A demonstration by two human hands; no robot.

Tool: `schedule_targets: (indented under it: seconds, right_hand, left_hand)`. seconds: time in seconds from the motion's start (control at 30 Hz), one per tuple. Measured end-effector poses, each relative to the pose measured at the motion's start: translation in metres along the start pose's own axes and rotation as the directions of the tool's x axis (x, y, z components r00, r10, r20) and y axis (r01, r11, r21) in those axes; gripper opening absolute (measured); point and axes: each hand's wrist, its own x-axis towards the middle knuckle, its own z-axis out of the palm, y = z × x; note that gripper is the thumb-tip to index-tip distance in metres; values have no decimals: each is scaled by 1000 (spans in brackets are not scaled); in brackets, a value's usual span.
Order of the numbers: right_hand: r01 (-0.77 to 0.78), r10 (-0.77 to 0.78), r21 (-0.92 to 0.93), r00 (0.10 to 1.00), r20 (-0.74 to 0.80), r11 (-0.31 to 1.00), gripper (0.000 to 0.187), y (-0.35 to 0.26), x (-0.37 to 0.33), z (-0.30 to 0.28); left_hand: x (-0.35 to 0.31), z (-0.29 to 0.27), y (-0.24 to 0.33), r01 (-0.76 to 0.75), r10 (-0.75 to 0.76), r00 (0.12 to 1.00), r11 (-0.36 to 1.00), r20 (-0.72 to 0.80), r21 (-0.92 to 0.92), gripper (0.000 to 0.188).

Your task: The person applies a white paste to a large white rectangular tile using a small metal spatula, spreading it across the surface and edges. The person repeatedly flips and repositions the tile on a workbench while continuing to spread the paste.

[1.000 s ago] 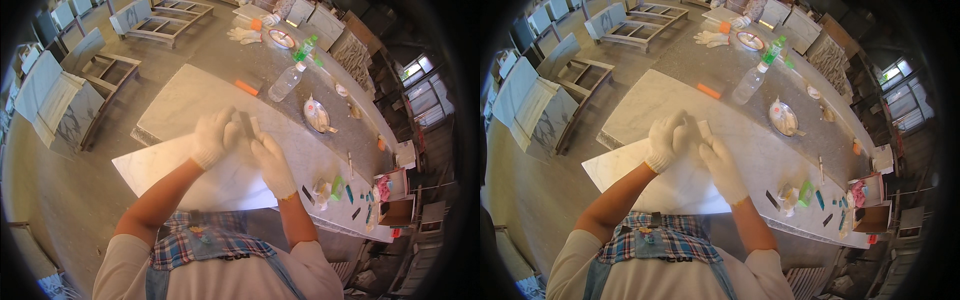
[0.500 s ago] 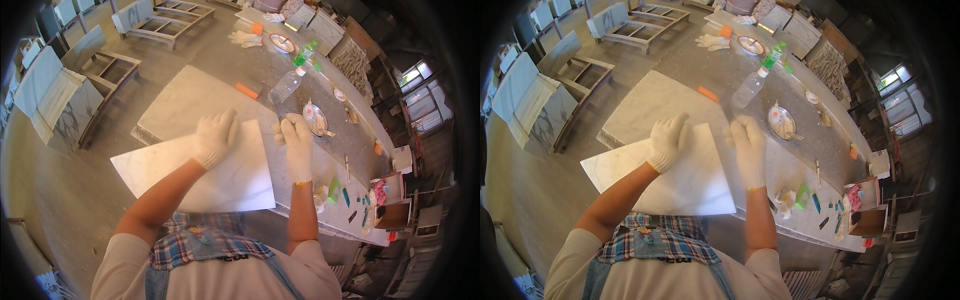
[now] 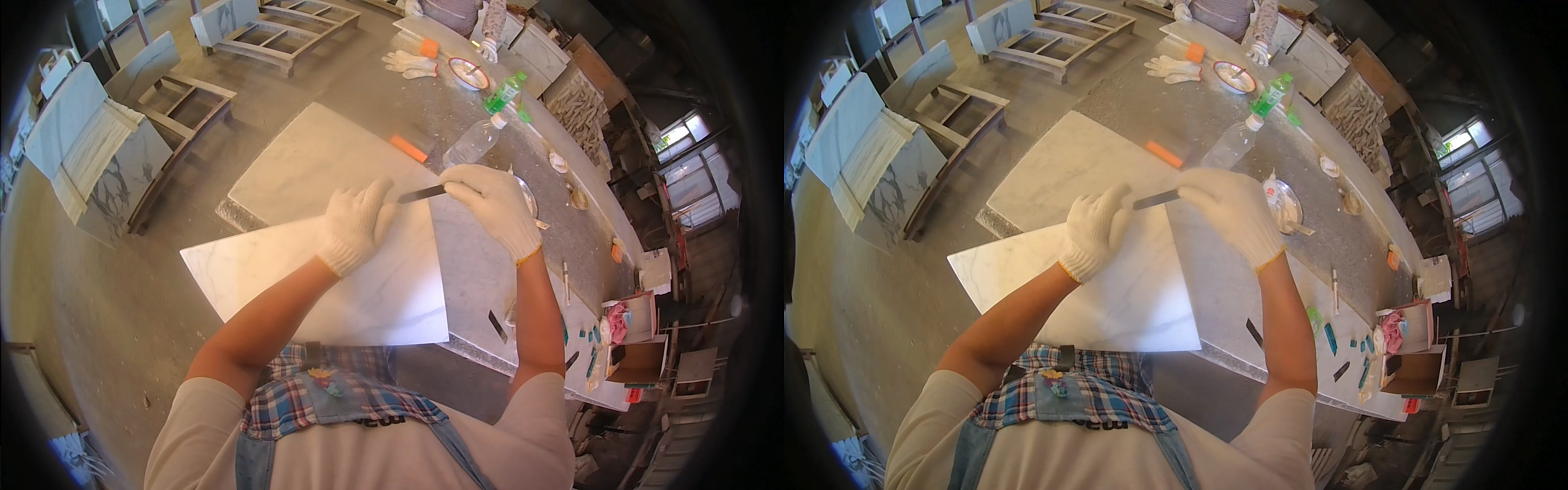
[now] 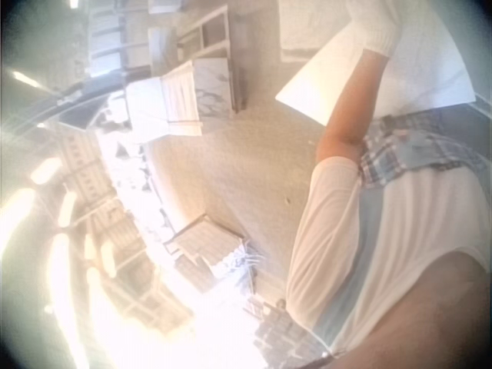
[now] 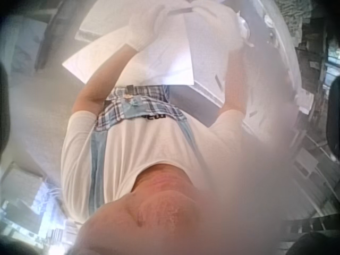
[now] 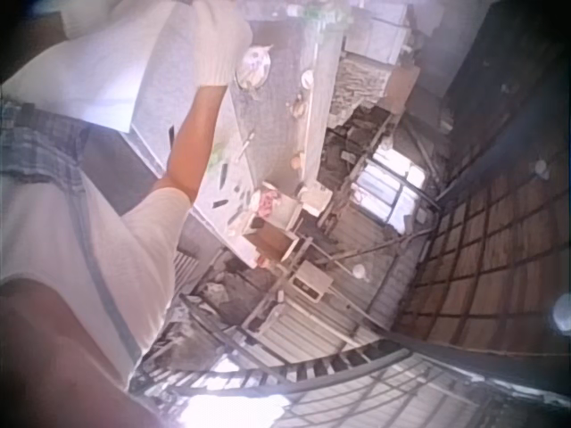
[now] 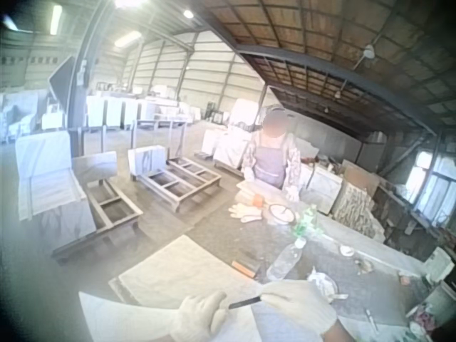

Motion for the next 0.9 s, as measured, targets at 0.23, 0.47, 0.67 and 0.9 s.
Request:
schedule_targets:
  seconds: [0.23, 0.47, 0.67, 0.9]
  right_hand:
    - [156, -133, -172, 981, 138, 973, 17, -8, 17, 2]
    - [283, -249, -320, 958, 143, 904, 17, -9, 21, 4]
    - [327, -316, -374, 944, 93, 868, 12, -5, 19, 10]
    - [319, -332, -378, 943, 33, 869, 11, -3, 13, 16]
  left_hand:
    - [2, -1, 0, -96, 96, 995, 990, 9, 100, 23]
    - [3, 1, 2, -115, 116, 993, 983, 5, 145, 24]
    - [2, 1, 1, -148, 145, 989, 960, 29, 238, 24]
    - [1, 2, 2, -147, 140, 989, 960, 46, 238, 21]
